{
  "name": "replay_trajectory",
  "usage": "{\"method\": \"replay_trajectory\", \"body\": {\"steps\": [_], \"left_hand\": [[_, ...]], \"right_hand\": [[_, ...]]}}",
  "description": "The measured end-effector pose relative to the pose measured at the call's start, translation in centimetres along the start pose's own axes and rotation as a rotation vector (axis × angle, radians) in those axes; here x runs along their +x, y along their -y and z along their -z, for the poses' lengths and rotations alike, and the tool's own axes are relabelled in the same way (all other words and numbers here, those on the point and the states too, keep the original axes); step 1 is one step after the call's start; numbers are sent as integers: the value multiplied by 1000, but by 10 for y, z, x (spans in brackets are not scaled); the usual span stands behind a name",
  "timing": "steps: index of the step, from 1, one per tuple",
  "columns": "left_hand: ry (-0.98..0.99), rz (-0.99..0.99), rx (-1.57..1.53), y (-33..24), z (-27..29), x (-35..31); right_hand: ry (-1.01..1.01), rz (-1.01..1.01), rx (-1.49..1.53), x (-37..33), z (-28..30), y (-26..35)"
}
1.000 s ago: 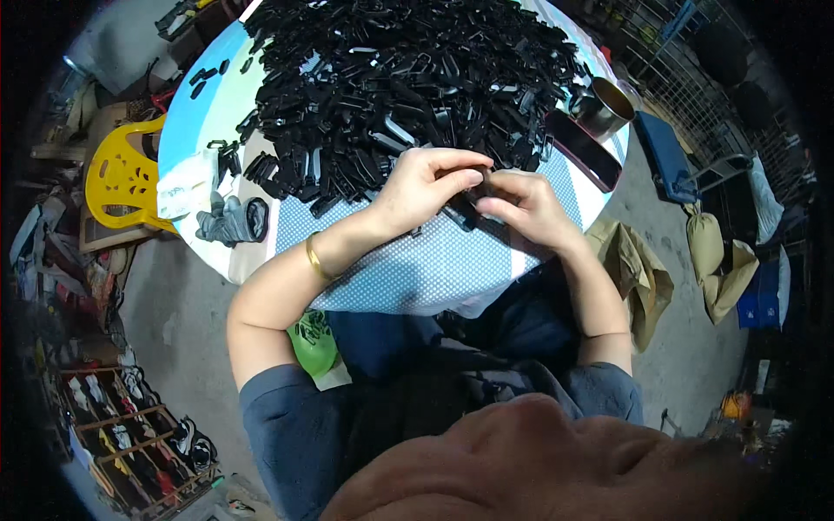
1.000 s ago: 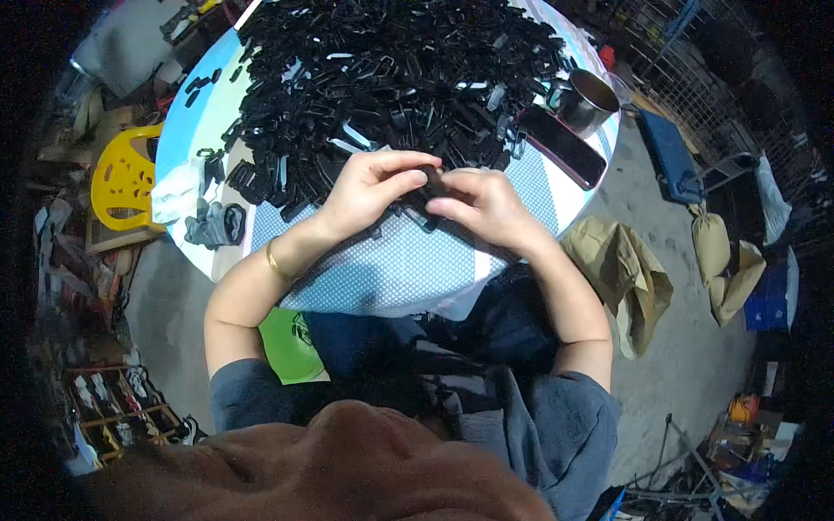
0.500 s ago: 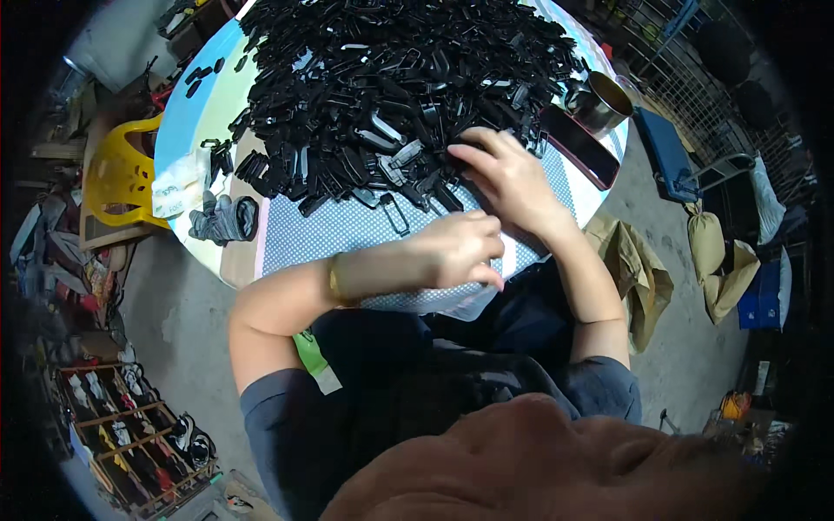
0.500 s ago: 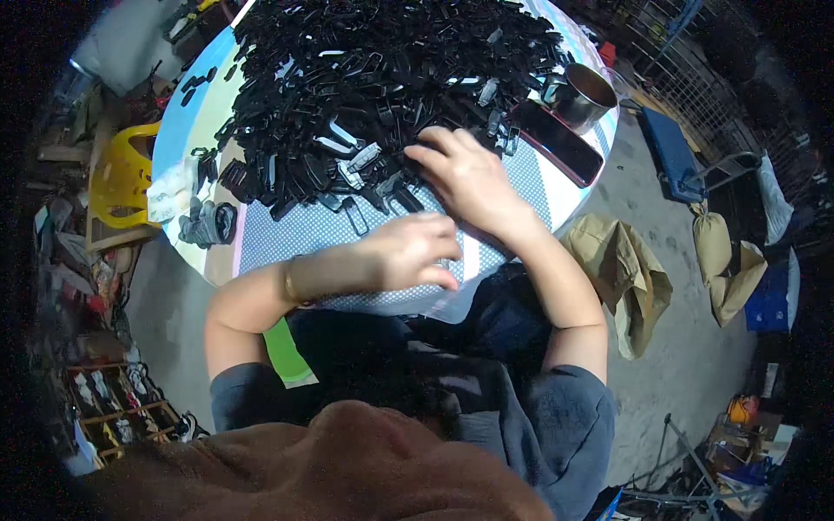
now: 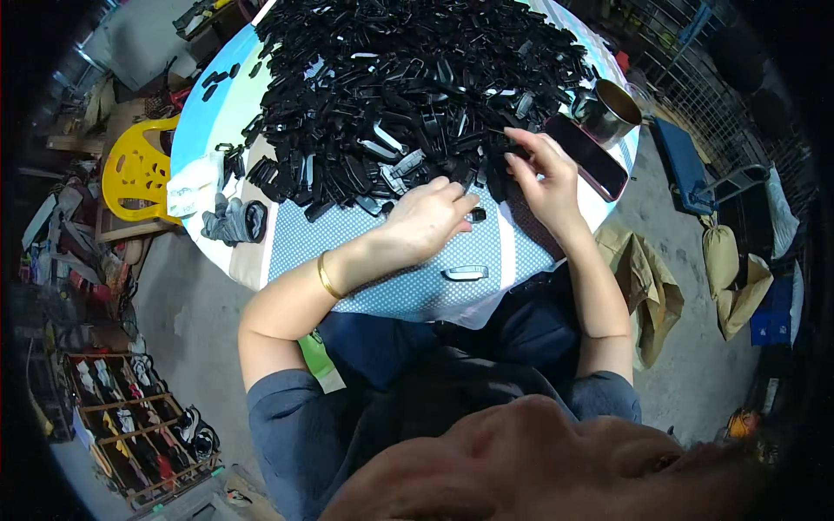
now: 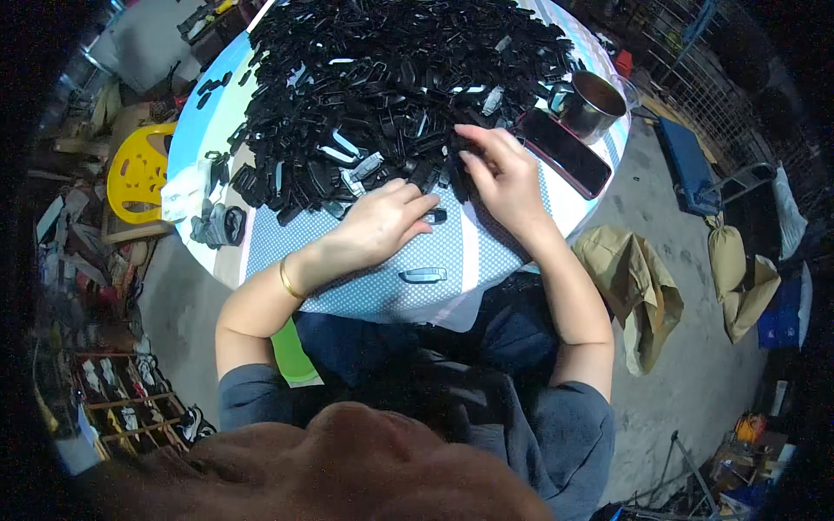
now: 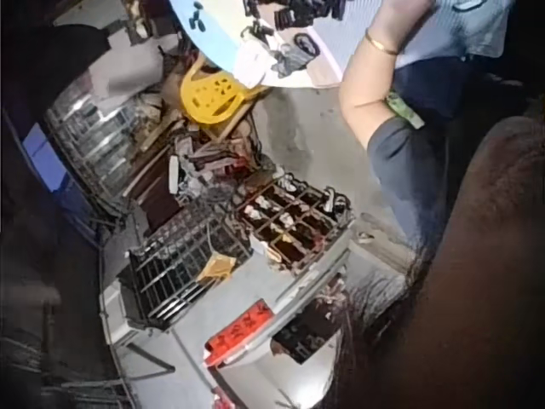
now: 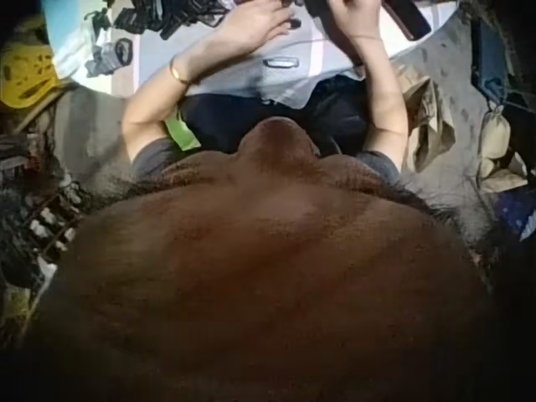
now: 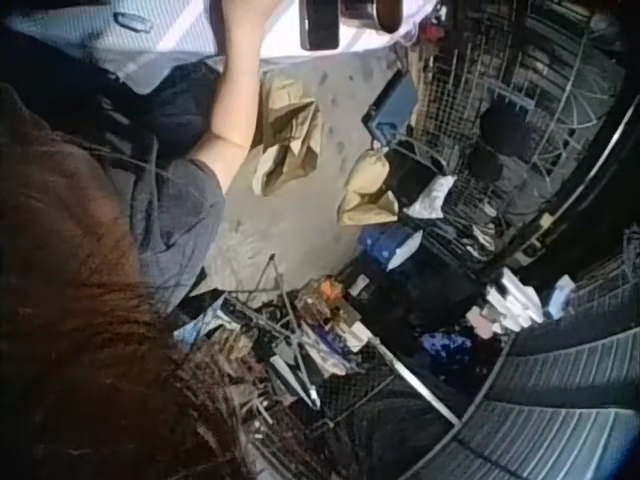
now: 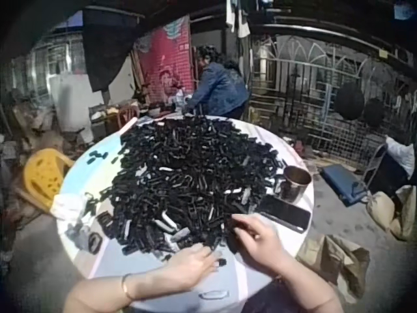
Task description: The person assembles plastic components by hand, snapping pieces together and placing the assembled parts on the table, then gathers scattered pieces into a pile and attaches more components.
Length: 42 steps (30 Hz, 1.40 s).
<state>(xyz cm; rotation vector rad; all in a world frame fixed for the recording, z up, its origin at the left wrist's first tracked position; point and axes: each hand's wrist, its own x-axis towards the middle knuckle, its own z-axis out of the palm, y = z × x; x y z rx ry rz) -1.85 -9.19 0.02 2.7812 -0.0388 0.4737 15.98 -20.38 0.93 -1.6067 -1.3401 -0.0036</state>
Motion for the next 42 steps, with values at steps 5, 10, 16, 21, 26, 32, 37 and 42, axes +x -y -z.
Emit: {"method": "replay_trajectory", "body": {"steps": [5,10,16,21,26,32,37,42], "left_hand": [[38,58,-54,-9,9,14],[-107,-59,61,-5,4,49],[28,-176,454,5,-20,63],[-315,-105,5,1,-10,50],[-219,127,-308,-14,-1,38],[-86,368,-531,-3,5,32],[-164,577,-1356,-6,-2,33],[-247,479,-1562,-2,-8,30]], "right_hand": [[29,-231,362,-14,23,-11],[170,-204,78,-21,39,-13],[323,28,-222,-34,40,-1],[231,38,-375,-34,42,0],[1,222,-55,-31,26,16],[-235,89,111,-20,33,11],[-33,20,234,-30,8,15],[-47,29,125,-29,-3,13]]}}
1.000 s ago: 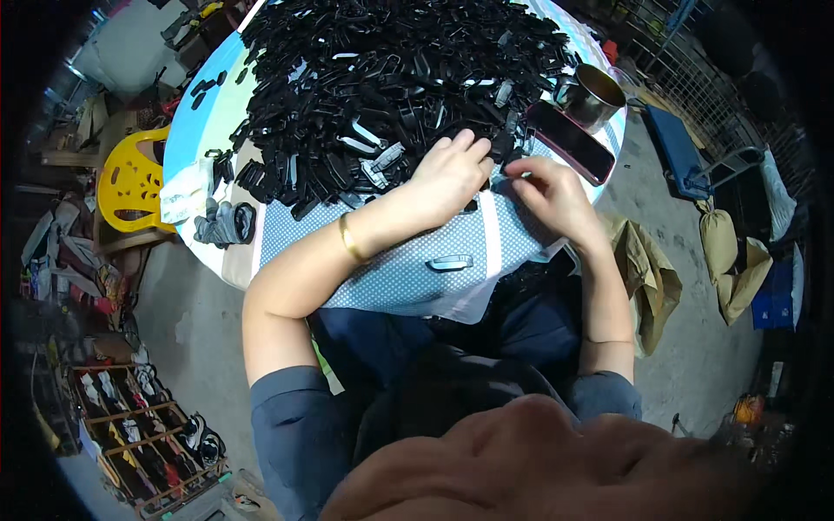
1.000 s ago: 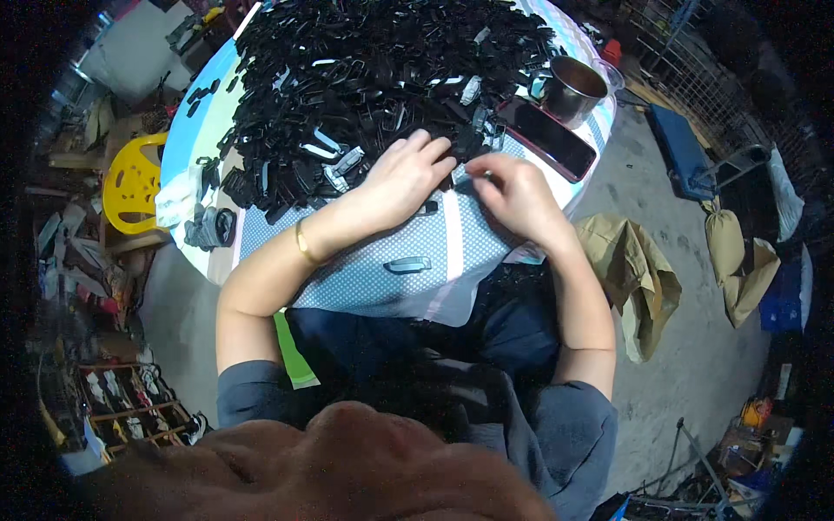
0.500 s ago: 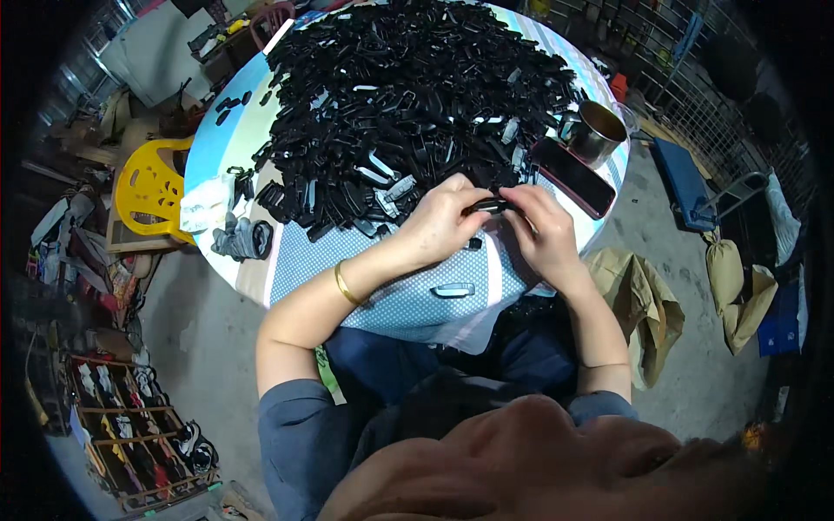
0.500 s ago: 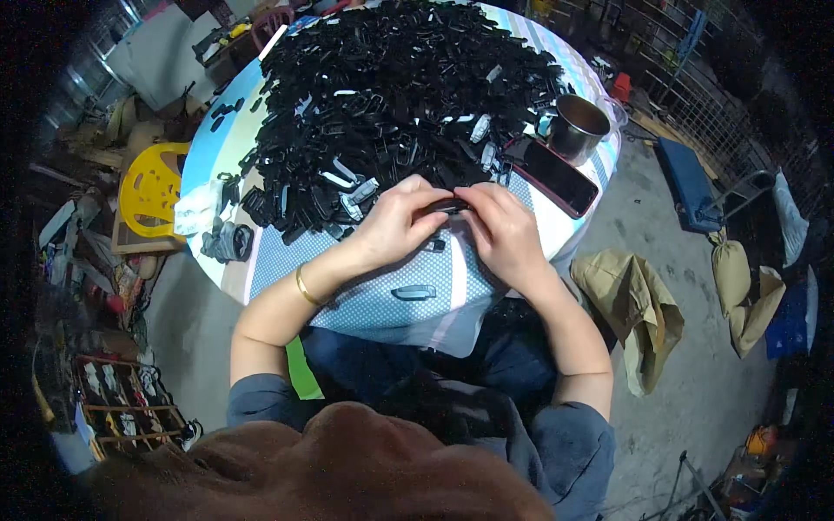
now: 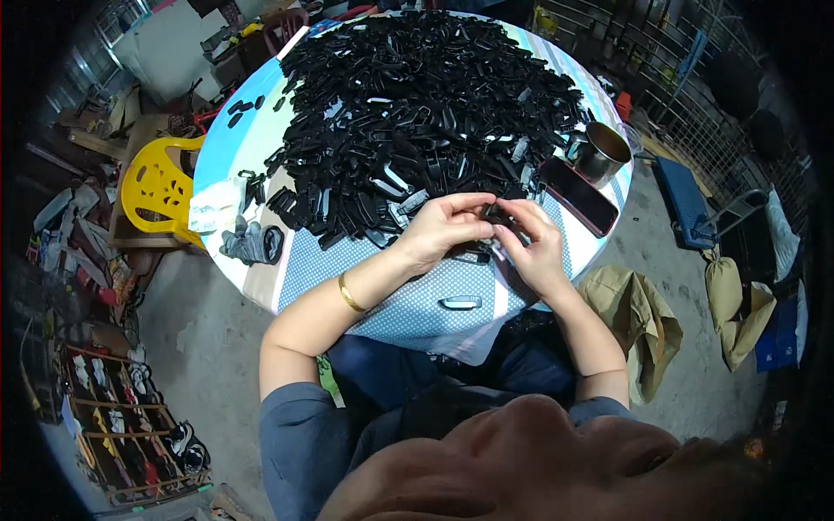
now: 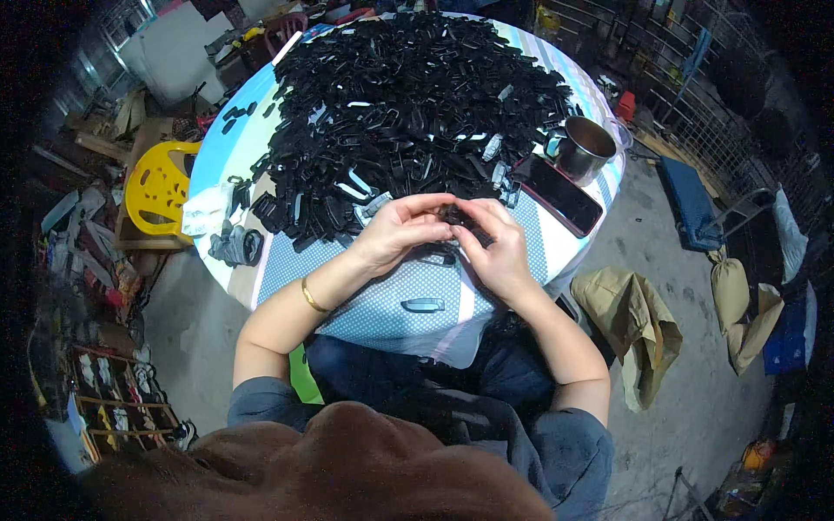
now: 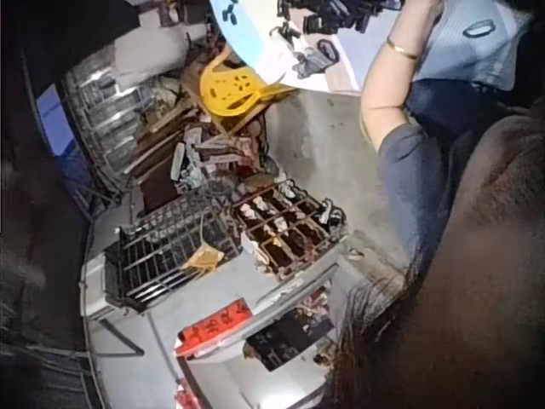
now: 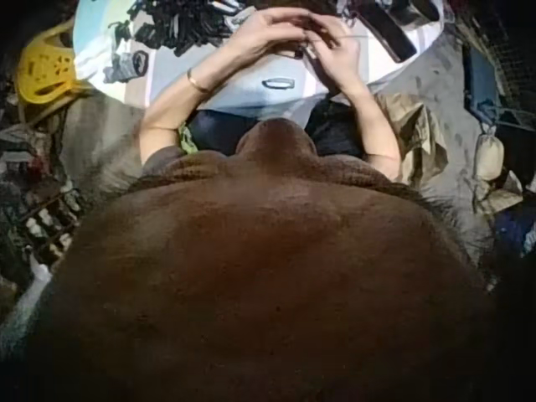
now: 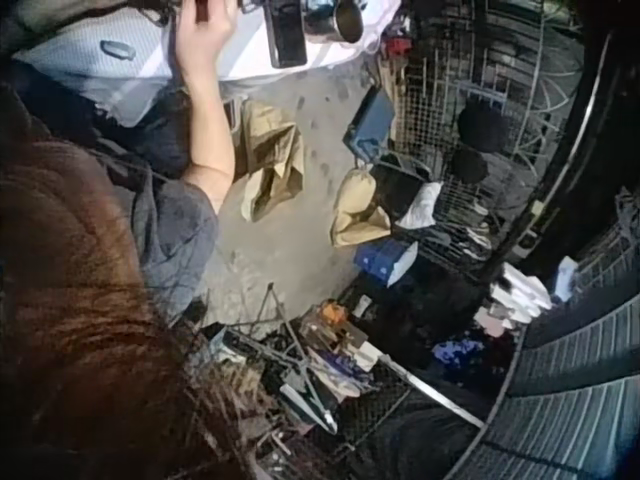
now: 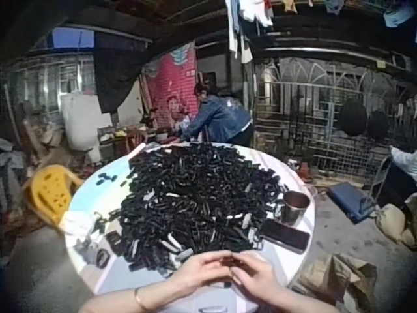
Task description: The person assembles plastic components by hand, snapping pieces together and placing the assembled parts on the table, then gathers scattered pieces into a pile and attaches more components.
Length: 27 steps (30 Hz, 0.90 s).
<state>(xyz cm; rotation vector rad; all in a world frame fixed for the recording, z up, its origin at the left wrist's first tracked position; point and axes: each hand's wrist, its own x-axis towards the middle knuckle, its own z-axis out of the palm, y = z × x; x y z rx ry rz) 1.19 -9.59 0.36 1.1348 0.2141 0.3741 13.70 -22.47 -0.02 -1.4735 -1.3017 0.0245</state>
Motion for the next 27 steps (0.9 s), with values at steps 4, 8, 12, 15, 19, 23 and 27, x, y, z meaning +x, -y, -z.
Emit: {"method": "replay_trajectory", "body": {"steps": [4,8,12,15,19,23,27], "left_hand": [[20,-72,395,-12,-1,-3],[-68,-379,719,-5,-5,-6],[-68,-340,659,-3,-4,-6],[-77,-357,632,-5,-6,-7],[-106,-272,461,6,-11,-6],[-91,-165,380,1,-12,-6],[15,-232,424,-11,-12,-8]], "right_hand": [[30,-8,115,-3,4,2],[15,28,114,-2,4,5],[30,74,20,-3,4,-2],[-25,115,-1,0,2,5],[-76,266,-153,-3,-3,-4],[-56,73,-85,0,-3,2],[138,-274,251,-4,4,-7]]}}
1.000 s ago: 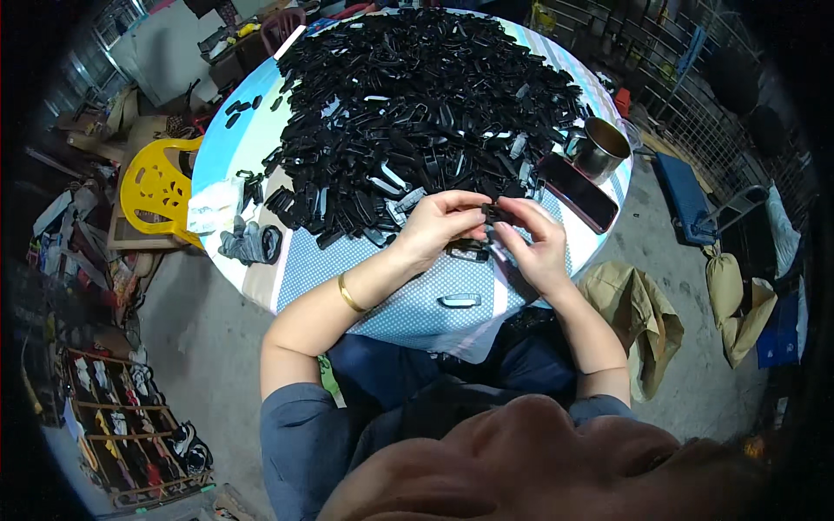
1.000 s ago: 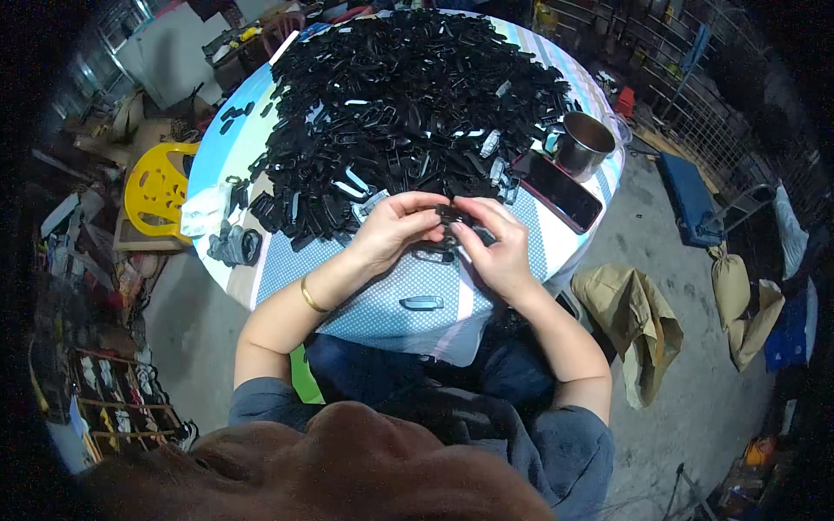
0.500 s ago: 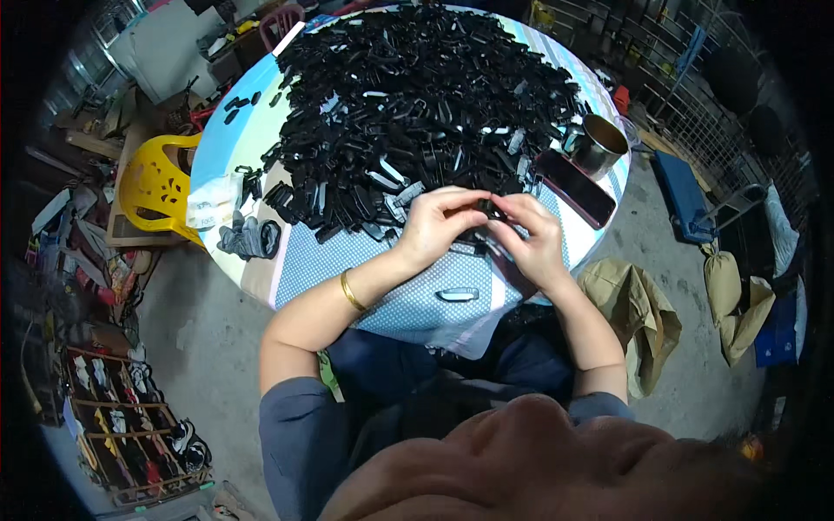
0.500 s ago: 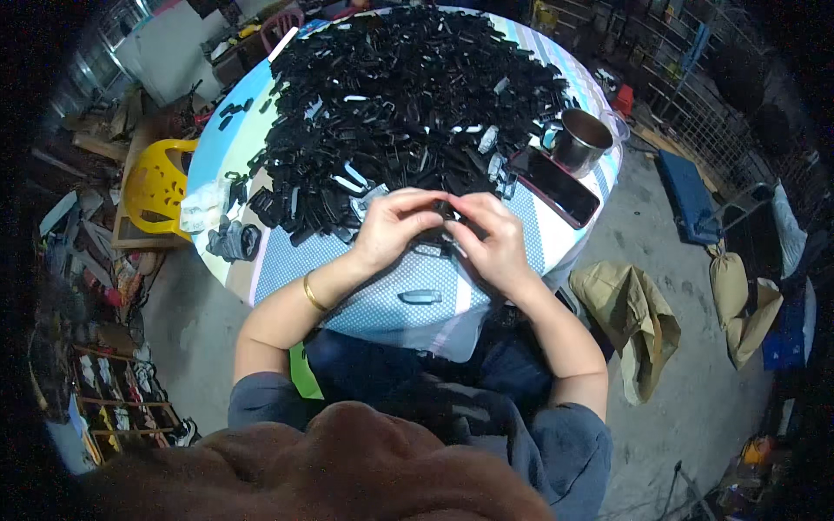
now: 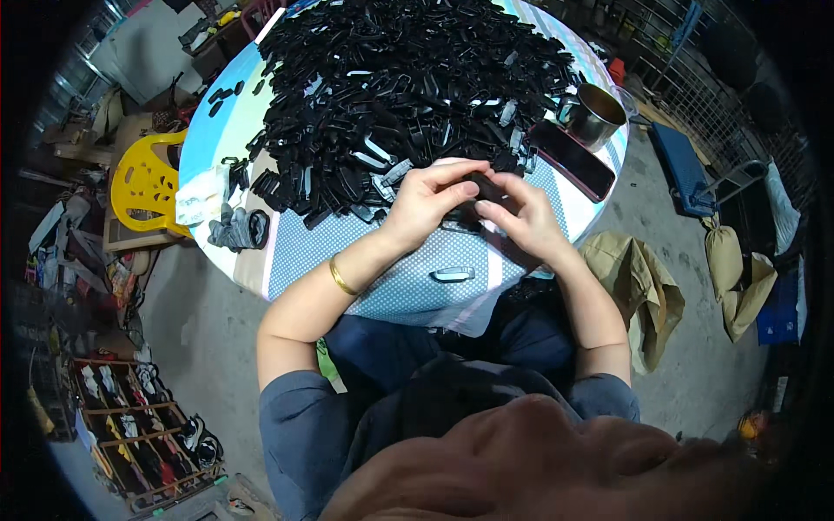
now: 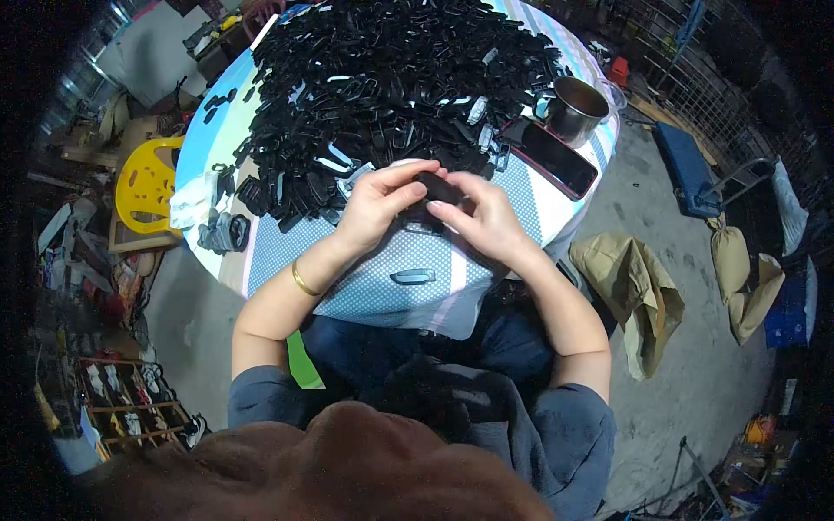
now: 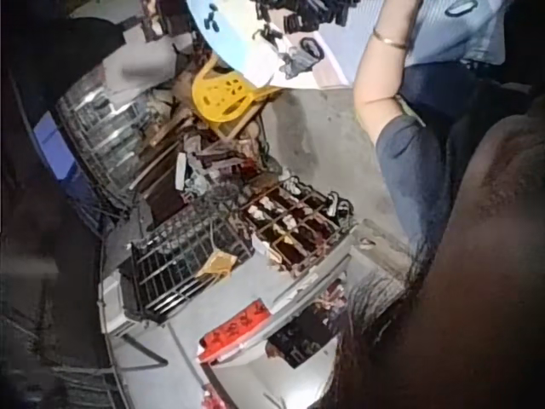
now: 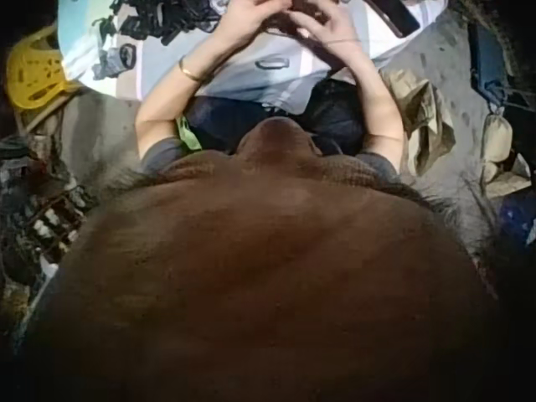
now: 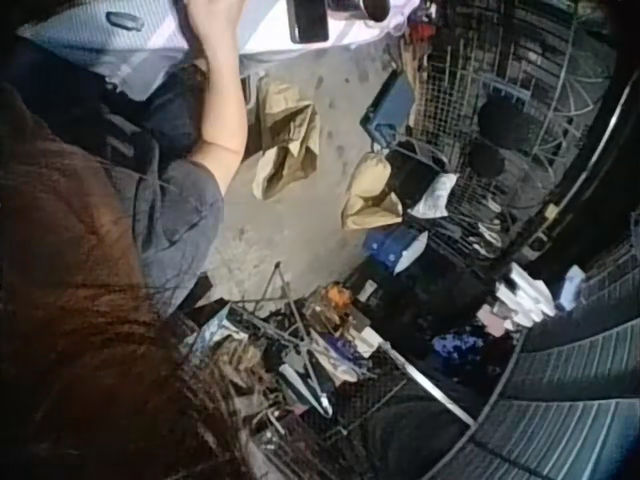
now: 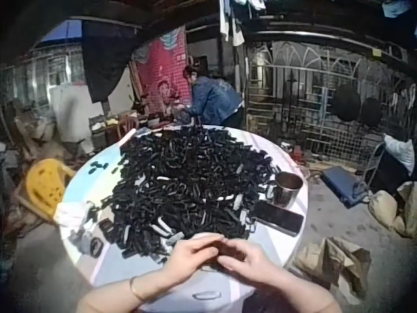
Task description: The person assembles plastic components by hand, snapping pieces together and placing the assembled parts on the table, then gathers scattered pieces into a pile and attaches more components.
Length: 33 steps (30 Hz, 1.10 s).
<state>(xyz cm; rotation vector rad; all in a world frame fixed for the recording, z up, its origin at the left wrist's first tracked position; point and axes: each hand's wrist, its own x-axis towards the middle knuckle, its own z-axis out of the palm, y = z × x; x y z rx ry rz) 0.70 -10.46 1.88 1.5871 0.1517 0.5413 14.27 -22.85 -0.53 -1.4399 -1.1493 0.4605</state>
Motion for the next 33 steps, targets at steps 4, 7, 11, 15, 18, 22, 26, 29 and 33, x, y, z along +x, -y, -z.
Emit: {"method": "replay_trajectory", "body": {"steps": [4,7,11,15,18,22,26,29,33], "left_hand": [[123,-27,20,-1,7,-2],[145,-74,75,3,9,-4],[97,68,-1,4,9,-1],[31,87,73,-17,18,5],[177,147,235,-29,24,4],[475,31,715,-22,8,-9],[467,-176,711,-10,-2,-18],[264,-262,985,-10,10,-10],[116,-235,1238,3,22,-5]], "right_hand": [[113,211,-164,-5,2,7],[73,352,-281,-9,-3,10],[17,321,-332,-7,-8,8],[173,200,-350,4,3,17],[190,302,-494,6,11,4],[143,380,-602,8,3,-6],[106,416,-694,14,4,-11],[196,418,-807,14,-1,-2],[192,436,-972,14,-7,-1]]}}
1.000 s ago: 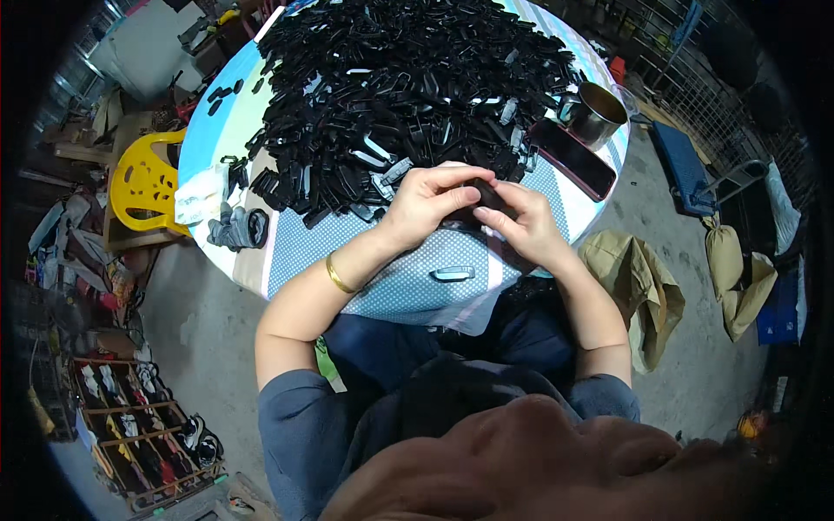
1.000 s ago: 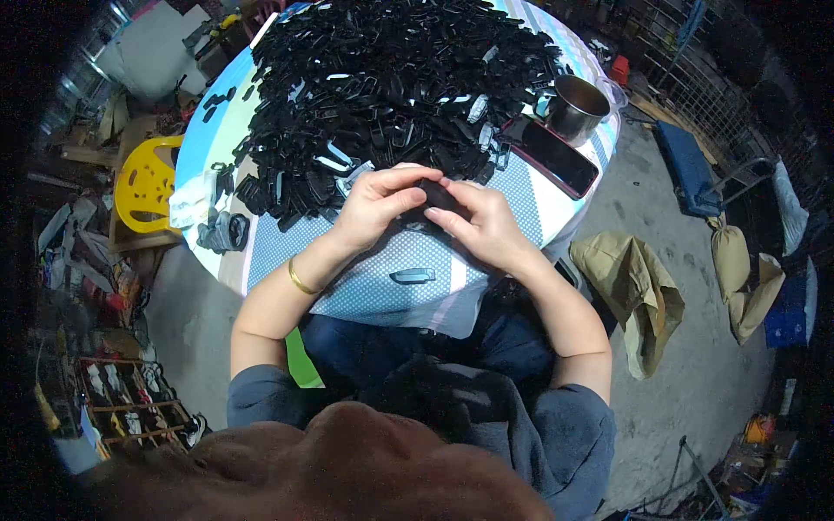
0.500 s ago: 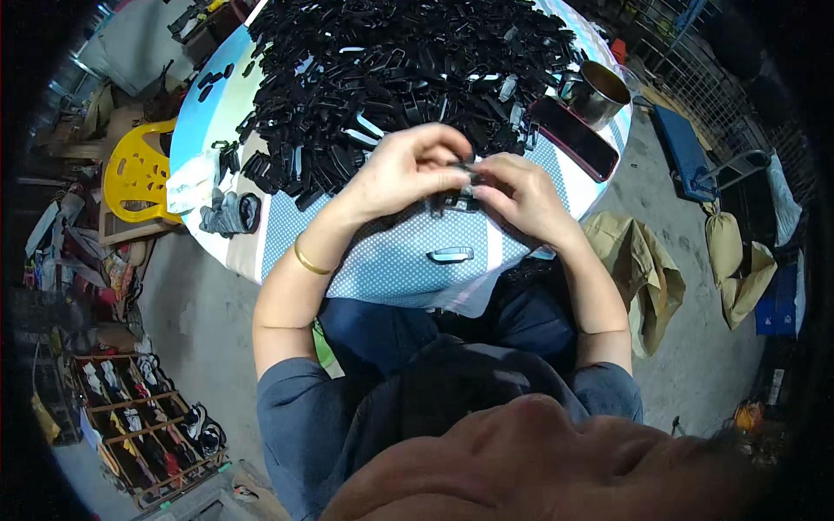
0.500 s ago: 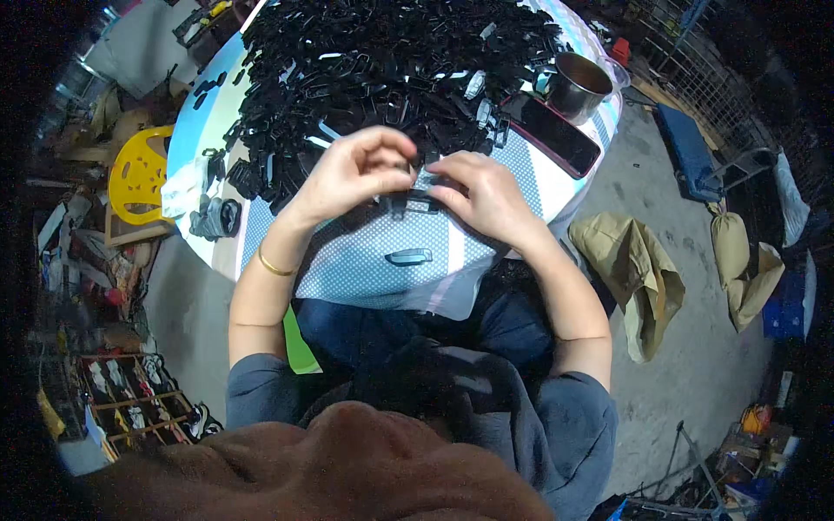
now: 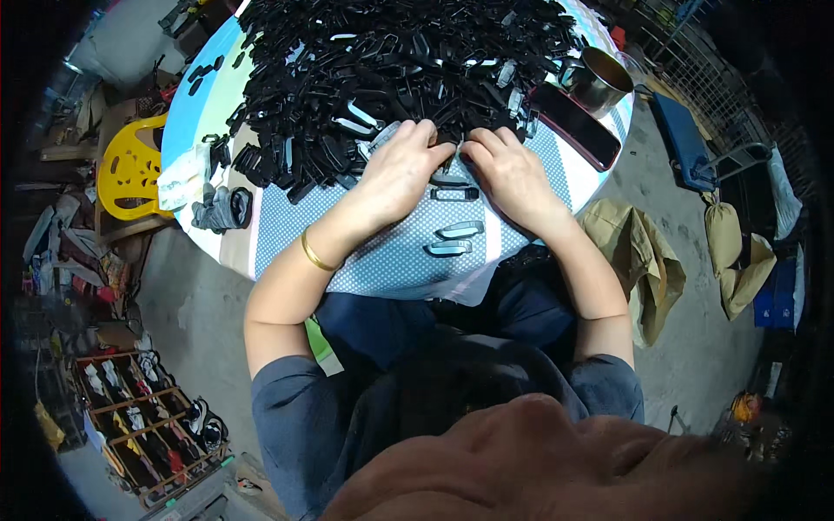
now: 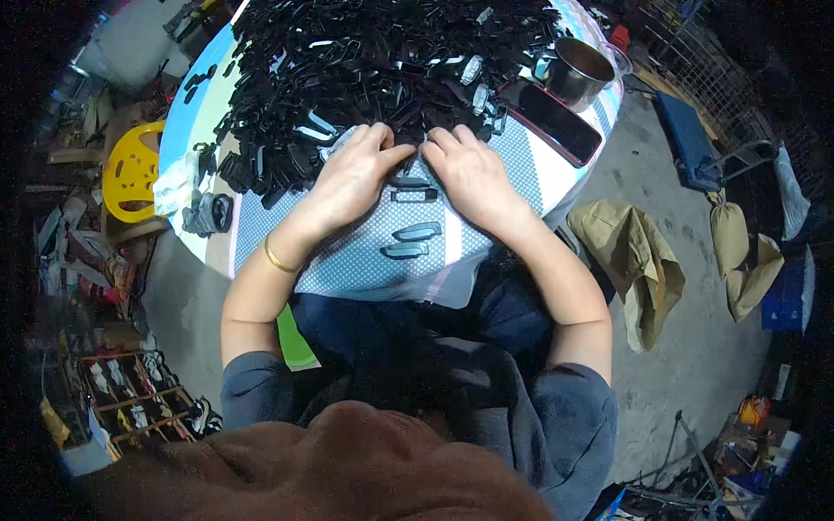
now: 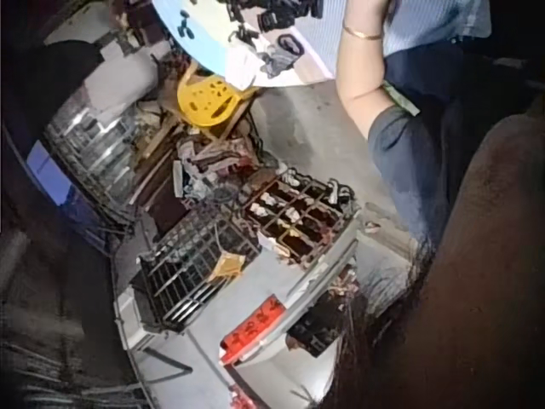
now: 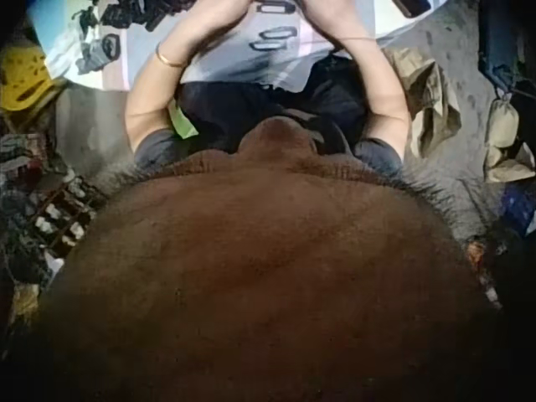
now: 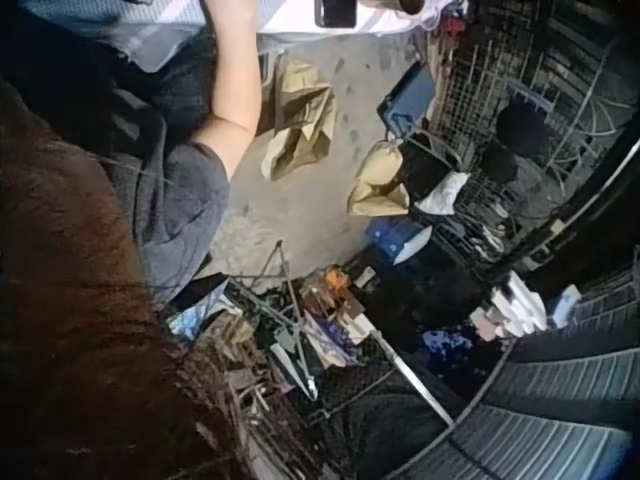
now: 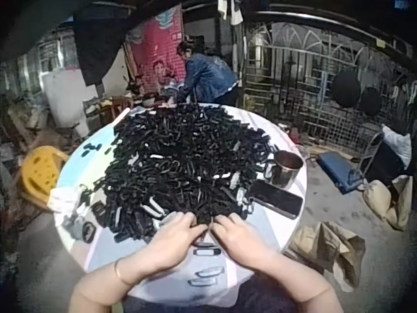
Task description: The person assembles plastic components by hand, snapping pieces together and placing the assembled parts on the table, then gathers scattered pieces into a pile and attaches more components.
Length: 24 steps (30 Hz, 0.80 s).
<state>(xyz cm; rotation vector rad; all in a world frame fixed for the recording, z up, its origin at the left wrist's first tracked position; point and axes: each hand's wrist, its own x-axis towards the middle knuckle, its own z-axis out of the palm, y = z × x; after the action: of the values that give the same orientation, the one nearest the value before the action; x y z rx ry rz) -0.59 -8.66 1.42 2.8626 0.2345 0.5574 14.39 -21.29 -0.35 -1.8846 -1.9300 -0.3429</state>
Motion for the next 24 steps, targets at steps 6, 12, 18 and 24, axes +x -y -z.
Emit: {"method": "replay_trajectory", "body": {"steps": [6,12,18,24], "left_hand": [[-117,-36,10,-4,-5,5],[-227,-159,-47,-1,-11,10],[-347,-291,-23,-12,-16,12],[-388,-114,-174,-12,-6,9]], "right_hand": [[-63,-6,70,-6,-7,-11],[-188,-143,171,-1,-19,-8],[-374,-362,525,-4,6,-5],[-255,-548,1205,-4,6,3]]}}
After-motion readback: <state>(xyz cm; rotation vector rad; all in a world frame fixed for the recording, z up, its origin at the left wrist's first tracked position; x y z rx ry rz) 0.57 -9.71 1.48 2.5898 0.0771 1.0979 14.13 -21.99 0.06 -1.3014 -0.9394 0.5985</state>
